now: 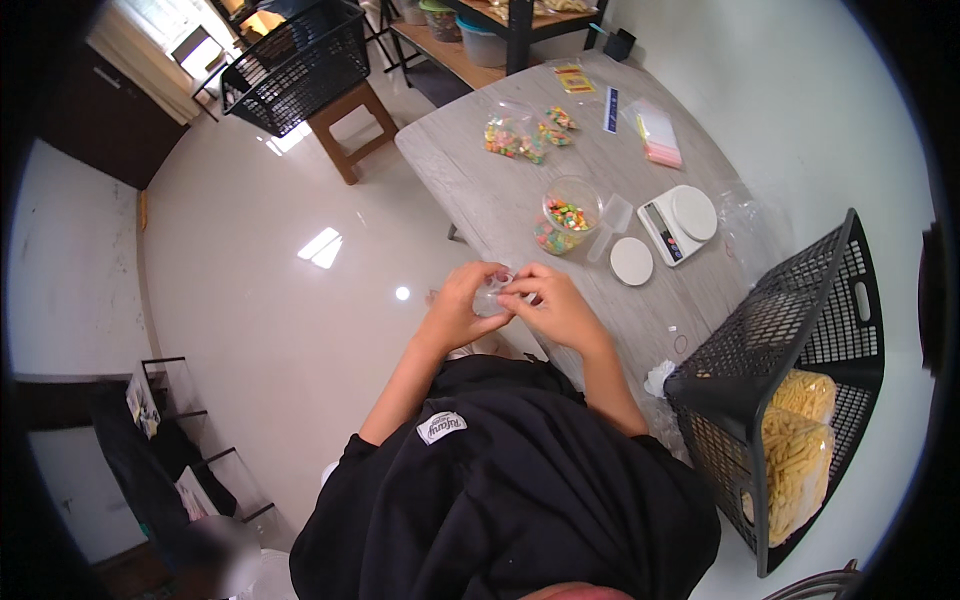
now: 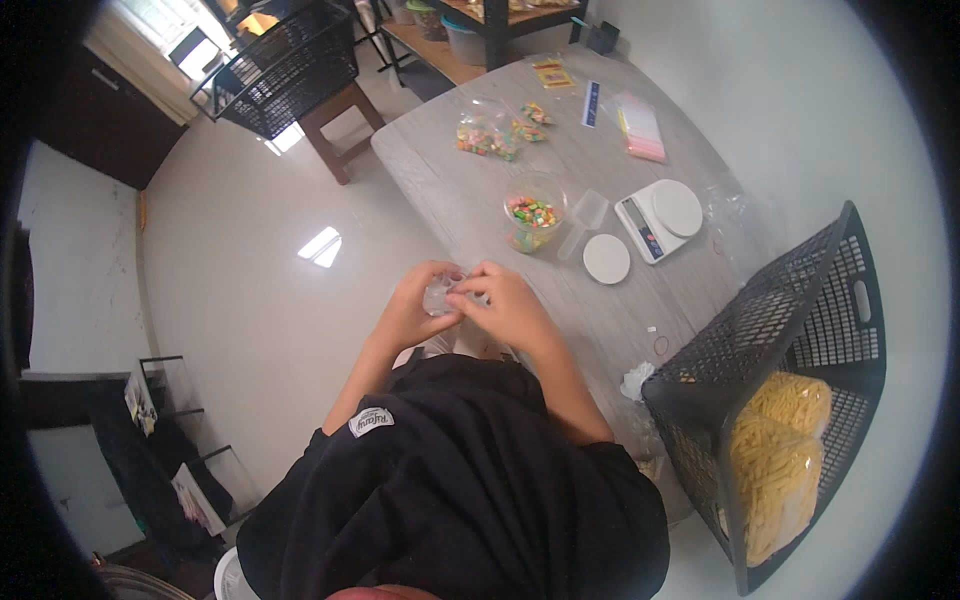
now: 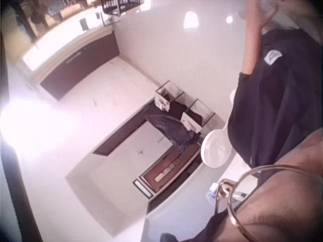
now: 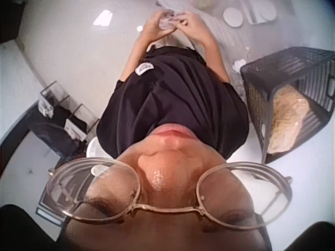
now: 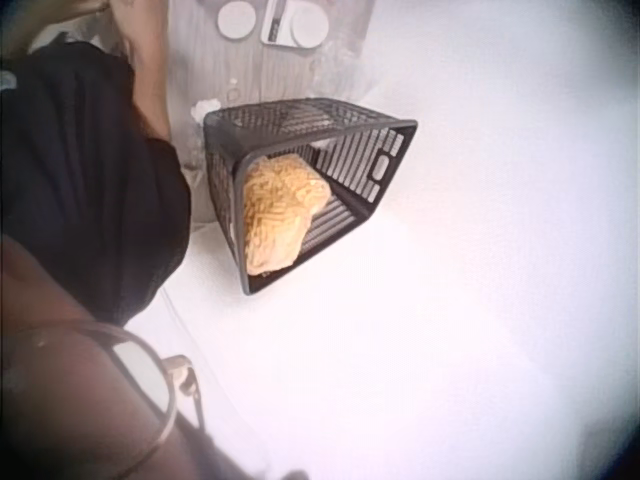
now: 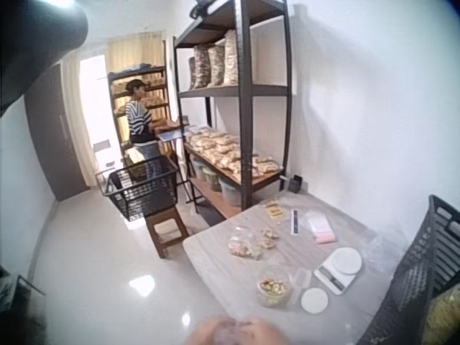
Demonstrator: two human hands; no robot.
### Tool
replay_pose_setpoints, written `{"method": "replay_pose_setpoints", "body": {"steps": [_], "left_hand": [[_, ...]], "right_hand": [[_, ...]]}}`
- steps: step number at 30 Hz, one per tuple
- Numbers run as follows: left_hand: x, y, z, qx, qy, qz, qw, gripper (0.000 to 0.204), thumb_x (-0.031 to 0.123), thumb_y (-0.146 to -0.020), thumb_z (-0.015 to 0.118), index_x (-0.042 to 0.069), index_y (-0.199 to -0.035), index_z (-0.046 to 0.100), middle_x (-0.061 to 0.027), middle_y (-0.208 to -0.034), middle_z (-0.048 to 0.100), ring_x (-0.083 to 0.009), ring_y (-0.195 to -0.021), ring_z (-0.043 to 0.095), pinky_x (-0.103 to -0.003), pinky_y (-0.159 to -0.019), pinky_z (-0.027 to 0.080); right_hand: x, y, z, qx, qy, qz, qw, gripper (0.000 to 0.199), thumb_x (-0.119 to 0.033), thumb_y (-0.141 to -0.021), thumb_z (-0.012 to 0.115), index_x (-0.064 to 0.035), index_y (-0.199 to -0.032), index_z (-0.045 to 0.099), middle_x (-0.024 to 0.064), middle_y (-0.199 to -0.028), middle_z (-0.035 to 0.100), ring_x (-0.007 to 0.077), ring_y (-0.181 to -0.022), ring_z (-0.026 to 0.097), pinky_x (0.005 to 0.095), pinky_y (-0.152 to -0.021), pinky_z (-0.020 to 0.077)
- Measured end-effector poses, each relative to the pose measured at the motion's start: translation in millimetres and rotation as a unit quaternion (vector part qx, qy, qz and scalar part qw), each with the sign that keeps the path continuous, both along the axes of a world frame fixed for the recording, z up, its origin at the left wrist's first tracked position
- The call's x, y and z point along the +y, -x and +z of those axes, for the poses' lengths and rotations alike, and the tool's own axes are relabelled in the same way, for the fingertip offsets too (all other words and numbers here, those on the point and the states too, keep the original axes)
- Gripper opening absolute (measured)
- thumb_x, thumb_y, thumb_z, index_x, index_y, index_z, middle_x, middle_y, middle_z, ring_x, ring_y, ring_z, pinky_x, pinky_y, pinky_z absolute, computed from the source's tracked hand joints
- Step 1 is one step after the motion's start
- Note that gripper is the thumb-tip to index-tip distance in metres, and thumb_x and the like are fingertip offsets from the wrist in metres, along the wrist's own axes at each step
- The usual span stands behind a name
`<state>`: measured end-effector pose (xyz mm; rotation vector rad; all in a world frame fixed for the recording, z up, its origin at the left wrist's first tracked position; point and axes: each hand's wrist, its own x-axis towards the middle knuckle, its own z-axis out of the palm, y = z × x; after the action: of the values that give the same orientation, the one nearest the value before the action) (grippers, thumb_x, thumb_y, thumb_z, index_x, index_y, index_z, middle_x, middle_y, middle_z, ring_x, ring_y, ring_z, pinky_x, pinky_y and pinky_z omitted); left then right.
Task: The person transfers colorful candies from a clear plastic cup into small plastic bags using their hands. They place each filled bag onto a digital scale, then set the bag aside on the table. The process repeats with multiple bags.
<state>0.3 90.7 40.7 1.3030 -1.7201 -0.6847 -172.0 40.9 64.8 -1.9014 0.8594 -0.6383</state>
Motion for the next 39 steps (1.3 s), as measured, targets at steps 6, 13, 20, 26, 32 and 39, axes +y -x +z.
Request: {"method": "replay_pose_setpoints", "body": {"steps": [6,13,20,26,32,39], "left_hand": [[-12.9,-7.3,2.7,0.018,-0.004,0.016,1.000,0.055,0.022,-0.063,0.078,0.005,-0.110,0.053,-0.0083,-0.096,0.060,-0.0241,-0.090,0.056,-0.035,-0.080,0.043],[-36.8,-23.8,11.8,-0.029,0.025,0.031,0.999,0.060,0.025,-0.060,0.079,0.009,-0.112,0.054,-0.0037,-0.095,0.060,-0.0212,-0.087,0.053,-0.034,-0.080,0.039],[-55.1,-30.1,10.1,-0.036,-0.007,0.018,0.999,0.059,0.033,-0.061,0.078,0.011,-0.111,0.056,-0.0003,-0.095,0.062,-0.0200,-0.098,0.054,-0.036,-0.089,0.033],[-66.5,-28.1,3.2,0.011,0.000,-0.028,1.000,0.061,0.030,-0.064,0.077,0.009,-0.116,0.053,-0.0055,-0.100,0.060,-0.0237,-0.100,0.054,-0.037,-0.090,0.036],[-77.9,-25.7,-6.5,0.001,0.028,-0.031,0.999,0.063,0.033,-0.066,0.076,0.011,-0.118,0.050,-0.0060,-0.102,0.057,-0.0246,-0.099,0.052,-0.037,-0.086,0.037],[-85.6,-19.7,-11.3,0.005,0.012,-0.035,0.999,0.065,0.033,-0.065,0.076,0.010,-0.120,0.049,-0.0059,-0.103,0.056,-0.0239,-0.099,0.051,-0.036,-0.086,0.036]], "right_hand": [[-55.4,28.6,25.2,-0.007,0.059,-0.204,0.977,0.024,-0.024,-0.077,0.067,-0.0021,-0.086,0.068,0.0119,-0.082,0.061,0.0260,-0.069,0.060,0.0347,-0.062,0.0477],[-141.0,2.7,-14.3,0.435,0.149,-0.146,0.876,0.017,-0.021,-0.073,0.065,-0.0062,-0.080,0.069,0.0163,-0.083,0.064,0.0315,-0.076,0.062,0.0400,-0.067,0.0496],[-148.5,-3.6,-41.6,0.500,0.153,-0.034,0.852,0.015,-0.016,-0.074,0.058,-0.0153,-0.084,0.070,0.0107,-0.087,0.065,0.0279,-0.083,0.063,0.0390,-0.072,0.0501],[-153.0,-8.2,-41.2,0.524,0.131,-0.038,0.841,0.020,-0.008,-0.070,0.061,-0.0115,-0.089,0.068,0.0127,-0.093,0.065,0.0283,-0.086,0.064,0.0382,-0.072,0.0517],[-150.0,-7.2,-53.6,0.555,0.177,-0.063,0.810,0.017,-0.016,-0.080,0.055,-0.0155,-0.087,0.070,0.0097,-0.087,0.066,0.0263,-0.080,0.065,0.0369,-0.069,0.0516],[-157.5,-0.5,-62.2,0.551,0.174,-0.028,0.815,0.016,-0.012,-0.075,0.057,-0.0083,-0.087,0.068,0.0144,-0.089,0.066,0.0288,-0.082,0.065,0.0385,-0.067,0.0525]]}}
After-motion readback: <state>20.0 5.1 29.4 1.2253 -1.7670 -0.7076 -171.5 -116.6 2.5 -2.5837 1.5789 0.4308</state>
